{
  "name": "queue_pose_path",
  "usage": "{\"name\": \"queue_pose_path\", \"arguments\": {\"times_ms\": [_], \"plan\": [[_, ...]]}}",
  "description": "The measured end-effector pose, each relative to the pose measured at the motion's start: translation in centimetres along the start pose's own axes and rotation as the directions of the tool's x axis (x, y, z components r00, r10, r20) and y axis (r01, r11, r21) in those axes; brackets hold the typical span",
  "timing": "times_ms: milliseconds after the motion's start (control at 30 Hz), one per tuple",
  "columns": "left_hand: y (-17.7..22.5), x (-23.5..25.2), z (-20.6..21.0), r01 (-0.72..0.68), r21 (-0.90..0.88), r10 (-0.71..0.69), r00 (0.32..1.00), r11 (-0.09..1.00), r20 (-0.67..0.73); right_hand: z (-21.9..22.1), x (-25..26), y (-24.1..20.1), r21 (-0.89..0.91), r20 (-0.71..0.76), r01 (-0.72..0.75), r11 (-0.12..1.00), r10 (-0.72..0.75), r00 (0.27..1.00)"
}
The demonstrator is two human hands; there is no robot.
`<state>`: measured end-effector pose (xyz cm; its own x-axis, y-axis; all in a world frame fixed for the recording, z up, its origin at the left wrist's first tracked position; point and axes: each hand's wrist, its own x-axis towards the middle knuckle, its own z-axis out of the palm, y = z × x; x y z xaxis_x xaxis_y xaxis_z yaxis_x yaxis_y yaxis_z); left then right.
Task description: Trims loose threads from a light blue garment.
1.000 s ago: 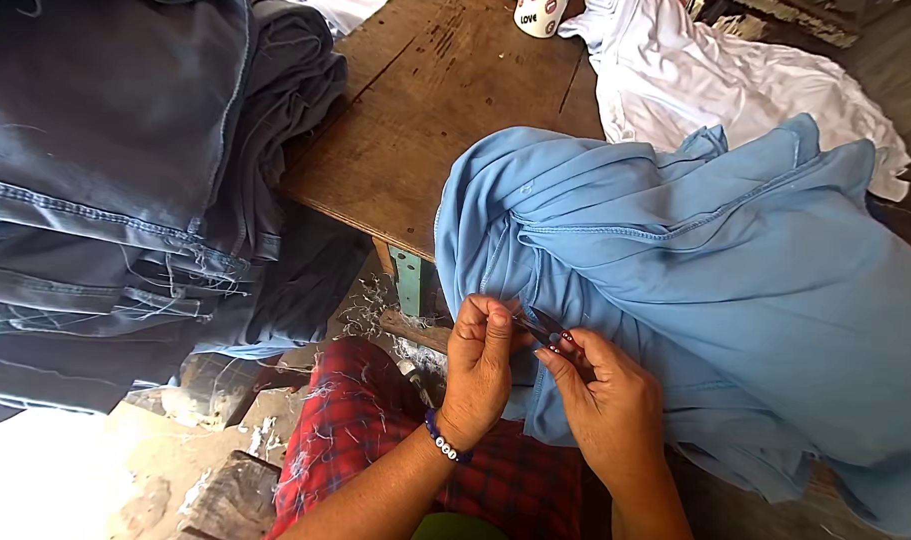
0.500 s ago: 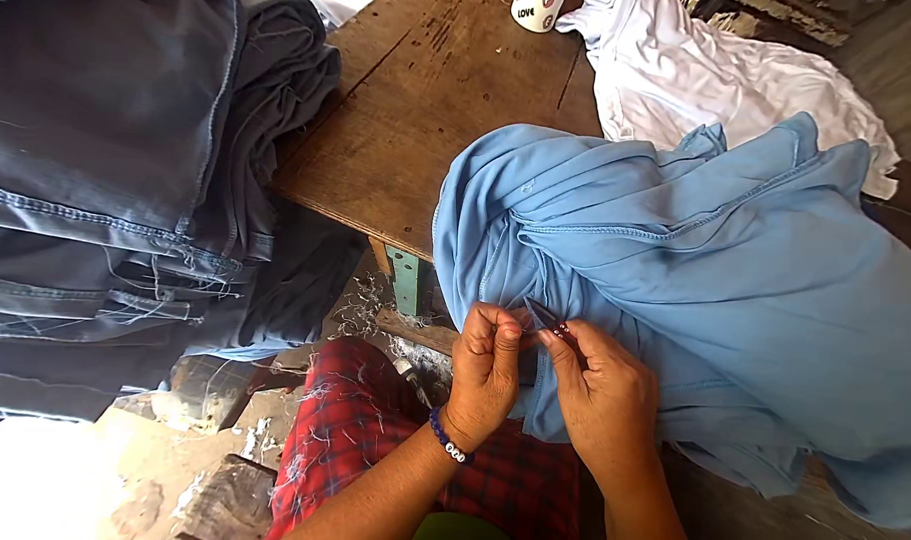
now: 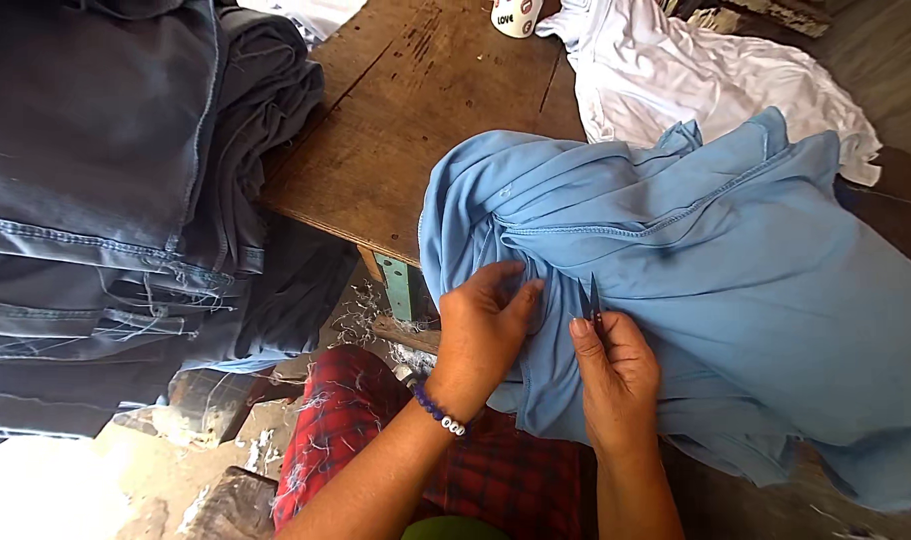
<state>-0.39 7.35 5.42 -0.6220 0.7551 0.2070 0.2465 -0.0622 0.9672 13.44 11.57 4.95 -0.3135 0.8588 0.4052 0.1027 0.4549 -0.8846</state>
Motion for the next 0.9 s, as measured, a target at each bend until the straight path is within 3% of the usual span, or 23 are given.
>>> {"name": "queue_pose_path", "arguments": {"times_ms": [67,133,200,267,333,400,467,500,567,667,733,800,900], "plan": [[-0.4,0.4,0.1,-0.101,0.084,0.104,0.994,0.991,-0.029,-0.1,0.1,0.1,0.001,0.006,0.003,1.0,-0.003,1.0],[-0.9,0.0,0.3,-0.111,0.038,0.113,0.992,0.993,-0.055,-0.3,0.1,0.1,0.037,0.015,-0.027,0.999,0.026,1.0],[-1.2,-0.8,0.2,-0.009,-0.179,0.001,0.999,0.984,-0.046,-0.6,0.1,0.2,0.093,0.024,-0.07,0.993,0.068,0.997],[-1.8,-1.7,-0.2,0.103,-0.455,-0.123,0.992,0.884,-0.014,-0.8,0.1,0.2,0.168,0.033,-0.123,0.978,0.119,0.992],[-2.3,-2.6,-1.0,0.141,-0.581,-0.191,0.981,0.802,-0.026,-1.0,0.2,0.3,0.252,0.034,-0.159,0.955,0.156,0.987],[-2.7,-3.3,-2.1,0.084,-0.514,-0.152,0.984,0.854,-0.091,-1.1,0.3,0.3,0.313,0.041,-0.187,0.931,0.183,0.982],[-2.5,-3.3,-3.0,-0.063,-0.213,0.028,0.986,0.975,-0.165,-1.2,0.4,0.2,0.362,0.052,-0.215,0.907,0.211,0.976],[-2.1,-2.9,-3.3,-0.171,-0.042,0.162,0.974,0.984,-0.159,-1.2,0.3,0.1,0.386,0.059,-0.233,0.893,0.228,0.972],[-0.9,-1.2,-3.5,-0.363,0.242,0.381,0.924,0.9,-0.029,-1.3,0.3,0.0,0.433,0.077,-0.256,0.864,0.247,0.966],[0.8,1.6,-1.9,-0.431,0.495,0.381,0.902,0.755,0.204,-1.5,0.4,-0.1,0.483,0.102,-0.278,0.83,0.262,0.96],[0.9,2.6,-0.8,-0.474,0.52,0.402,0.88,0.71,0.254,-1.7,0.4,-0.1,0.499,0.108,-0.286,0.818,0.268,0.957],[0.6,3.0,-1.0,-0.534,0.428,0.468,0.846,0.729,0.257,-1.8,0.4,-0.1,0.5,0.115,-0.294,0.815,0.274,0.955],[-0.9,2.0,-3.1,-0.486,0.043,0.471,0.863,0.873,0.18,-1.9,0.3,0.0,0.513,0.13,-0.298,0.805,0.27,0.954]]}}
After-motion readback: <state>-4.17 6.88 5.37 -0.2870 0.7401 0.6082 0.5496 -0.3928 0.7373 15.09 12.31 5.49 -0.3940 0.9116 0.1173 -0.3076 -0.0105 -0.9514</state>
